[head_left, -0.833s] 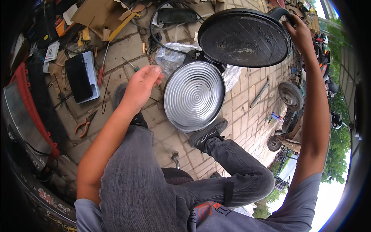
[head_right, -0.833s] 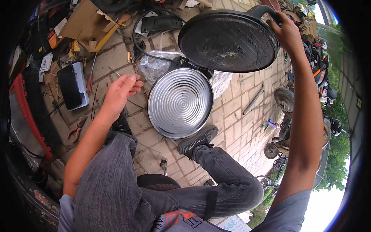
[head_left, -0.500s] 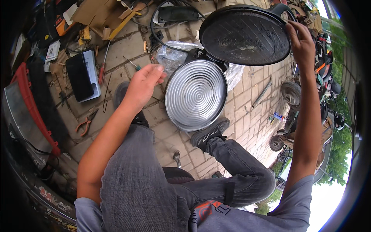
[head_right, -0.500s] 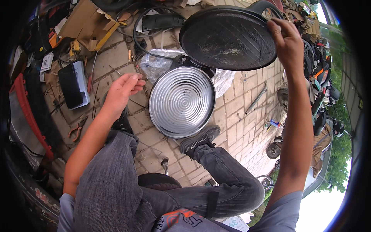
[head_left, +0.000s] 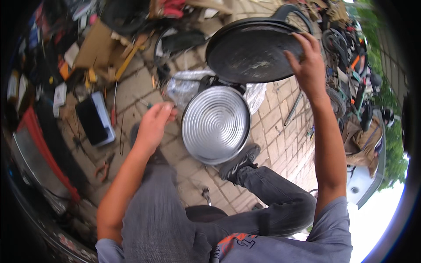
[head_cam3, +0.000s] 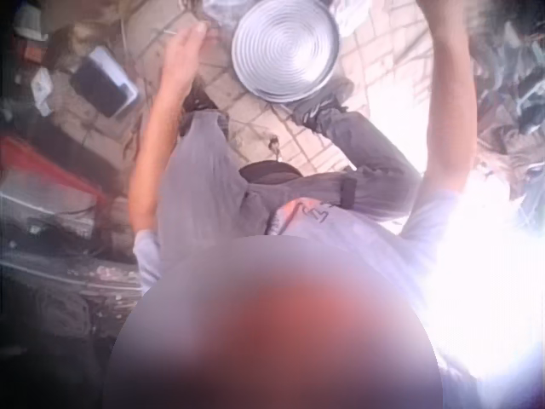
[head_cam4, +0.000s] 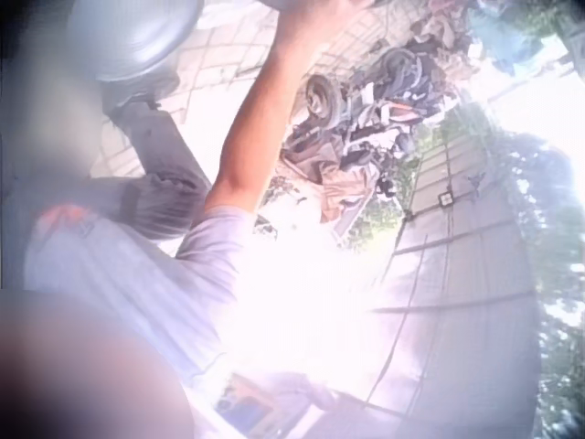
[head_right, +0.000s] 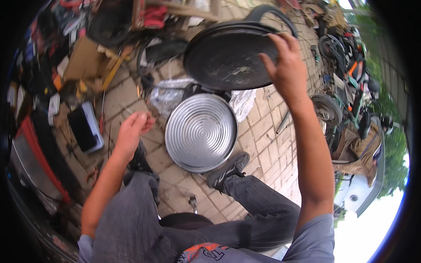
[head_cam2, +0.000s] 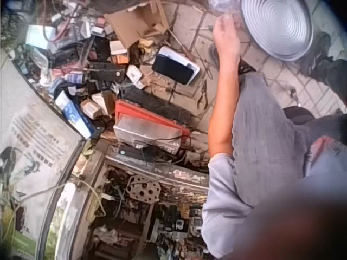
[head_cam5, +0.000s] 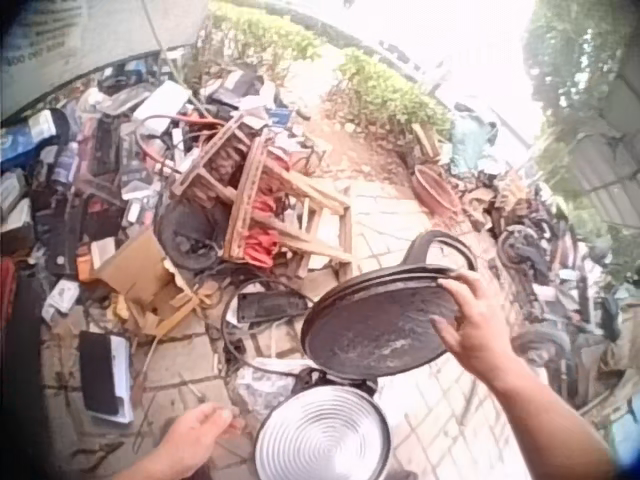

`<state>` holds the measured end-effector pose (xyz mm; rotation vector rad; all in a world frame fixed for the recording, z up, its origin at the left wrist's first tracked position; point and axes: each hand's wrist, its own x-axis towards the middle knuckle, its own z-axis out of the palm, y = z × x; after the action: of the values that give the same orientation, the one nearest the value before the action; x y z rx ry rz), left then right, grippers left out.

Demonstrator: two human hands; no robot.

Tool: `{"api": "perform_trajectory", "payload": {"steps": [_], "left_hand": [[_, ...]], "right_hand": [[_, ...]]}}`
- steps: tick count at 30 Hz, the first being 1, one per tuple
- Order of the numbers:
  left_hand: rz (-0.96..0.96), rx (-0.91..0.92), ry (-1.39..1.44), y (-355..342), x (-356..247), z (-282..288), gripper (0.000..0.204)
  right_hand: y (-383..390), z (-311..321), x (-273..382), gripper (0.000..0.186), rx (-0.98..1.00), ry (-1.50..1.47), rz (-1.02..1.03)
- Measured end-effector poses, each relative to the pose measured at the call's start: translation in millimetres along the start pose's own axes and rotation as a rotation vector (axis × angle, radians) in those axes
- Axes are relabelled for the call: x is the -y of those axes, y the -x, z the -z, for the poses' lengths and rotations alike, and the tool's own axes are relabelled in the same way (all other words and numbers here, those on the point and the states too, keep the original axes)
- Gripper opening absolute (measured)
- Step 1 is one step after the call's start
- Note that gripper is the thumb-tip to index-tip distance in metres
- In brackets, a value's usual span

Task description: The person disassembles a round electric grill, removes the top plate to expose the heating element, then uses a screwdriver to loosen and adjust internal wiring connections. The person handles the grill lid, heating element, and wires while seated.

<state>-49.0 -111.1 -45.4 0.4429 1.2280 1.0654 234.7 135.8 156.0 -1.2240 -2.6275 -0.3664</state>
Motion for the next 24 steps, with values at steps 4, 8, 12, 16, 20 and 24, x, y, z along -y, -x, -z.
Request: {"api": "perform_trajectory", "payload": {"steps": [4,8,12,16,20,24], "left_hand": [[-0.086,0.031,-0.087,-13,-51,-8,0.035],[-0.34,0.098,-0.334,-33,-137,-31,0.03],[-0.515,0.165,-0.614,-63,-193,-96,0.031],[-0.786,0.232,-0.978,-112,-223,-163,0.042],[-1.002,0.105,-1.389,-133,-245,-227,0.048],[-1.052,0.141,-1.672,-143,-261,-261,0.05]], "right_hand": [[20,9,-4,0.039,-0.159,-0.209,-0.25],[81,-5,-10,0.033,-0.312,-0.395,-0.69],[192,-53,17,0.037,-0.166,-0.916,-1.456],[289,-104,79,0.038,-0.132,-1.027,-1.656],[344,-122,124,0.043,-0.128,-0.795,-1.776],[380,-111,140,0.046,-0.026,-0.758,-1.905]]}}
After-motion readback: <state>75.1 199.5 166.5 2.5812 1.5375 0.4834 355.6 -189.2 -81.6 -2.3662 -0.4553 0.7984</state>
